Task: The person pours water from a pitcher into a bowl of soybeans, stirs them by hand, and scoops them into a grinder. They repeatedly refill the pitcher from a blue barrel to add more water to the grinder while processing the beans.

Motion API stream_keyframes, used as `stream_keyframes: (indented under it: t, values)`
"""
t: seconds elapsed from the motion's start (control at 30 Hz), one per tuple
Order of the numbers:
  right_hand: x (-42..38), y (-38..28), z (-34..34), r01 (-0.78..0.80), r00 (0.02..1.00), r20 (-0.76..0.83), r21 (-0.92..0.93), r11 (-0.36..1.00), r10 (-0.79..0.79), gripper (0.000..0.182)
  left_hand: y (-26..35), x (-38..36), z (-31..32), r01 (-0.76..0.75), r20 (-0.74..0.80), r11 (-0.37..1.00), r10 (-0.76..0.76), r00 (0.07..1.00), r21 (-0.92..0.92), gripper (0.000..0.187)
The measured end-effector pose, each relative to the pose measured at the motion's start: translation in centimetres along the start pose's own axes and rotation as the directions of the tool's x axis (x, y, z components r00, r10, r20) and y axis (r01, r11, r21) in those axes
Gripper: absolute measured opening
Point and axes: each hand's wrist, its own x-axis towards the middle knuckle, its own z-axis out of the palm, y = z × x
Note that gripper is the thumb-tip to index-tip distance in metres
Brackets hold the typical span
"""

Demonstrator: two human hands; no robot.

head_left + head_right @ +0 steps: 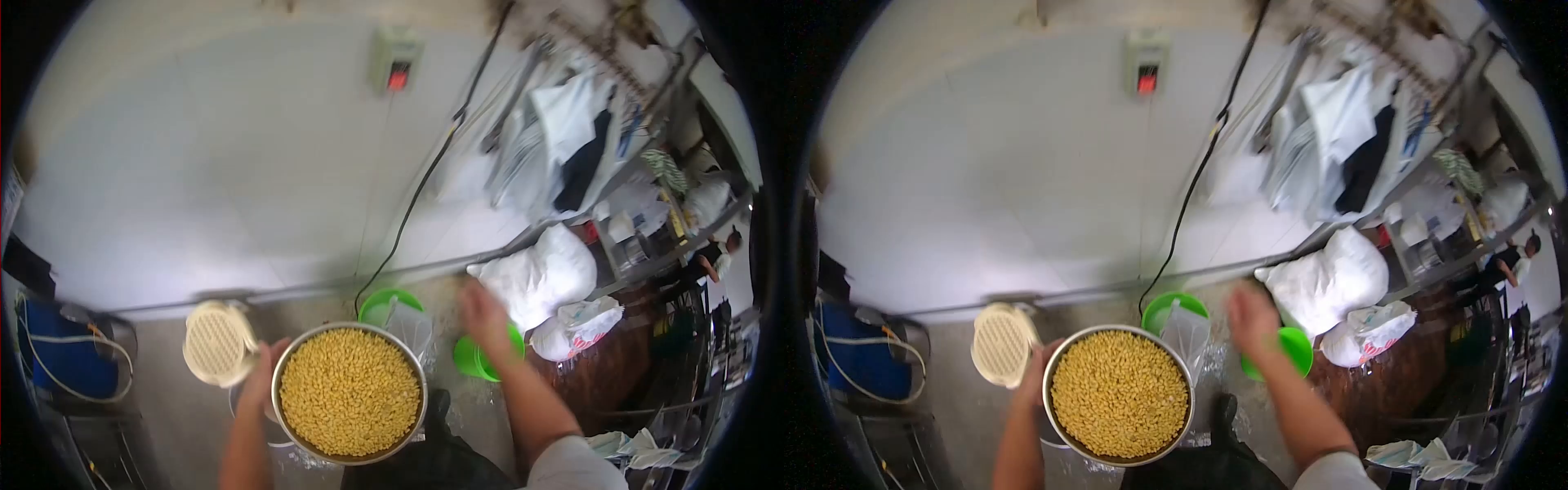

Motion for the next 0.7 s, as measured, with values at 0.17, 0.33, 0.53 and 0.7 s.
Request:
stream_keyframes:
  t: [0.17, 0.33, 0.53, 0.7]
  values:
    - [19.2, -12.5, -22.7, 0.376, 0.586, -0.543, -0.475, 0.796, -0.601, 0.057, 0.9, -8.4, 6.9, -0.330, 0.017, 0.362, 0.651, 0.759, 0.872, 0.068]
    - [30.2, -19.8, -33.6, 0.364, 0.348, -0.585, -0.636, 0.680, -0.733, 0.071, -0.1, -8.7, 8.7, -0.195, 0.128, 0.023, 0.676, 0.725, 0.980, 0.087]
    - [38.3, -19.1, -35.8, 0.357, 0.326, -0.374, -0.802, 0.480, -0.868, 0.068, 0.2, -9.2, 9.1, -0.208, 0.167, -0.023, 0.688, 0.706, 0.978, 0.091]
    - [34.8, -21.0, -35.2, 0.421, 0.743, -0.330, -0.446, 0.790, -0.582, 0.068, -0.1, -9.3, 9.1, -0.245, 0.209, -0.050, 0.696, 0.687, 0.968, 0.085]
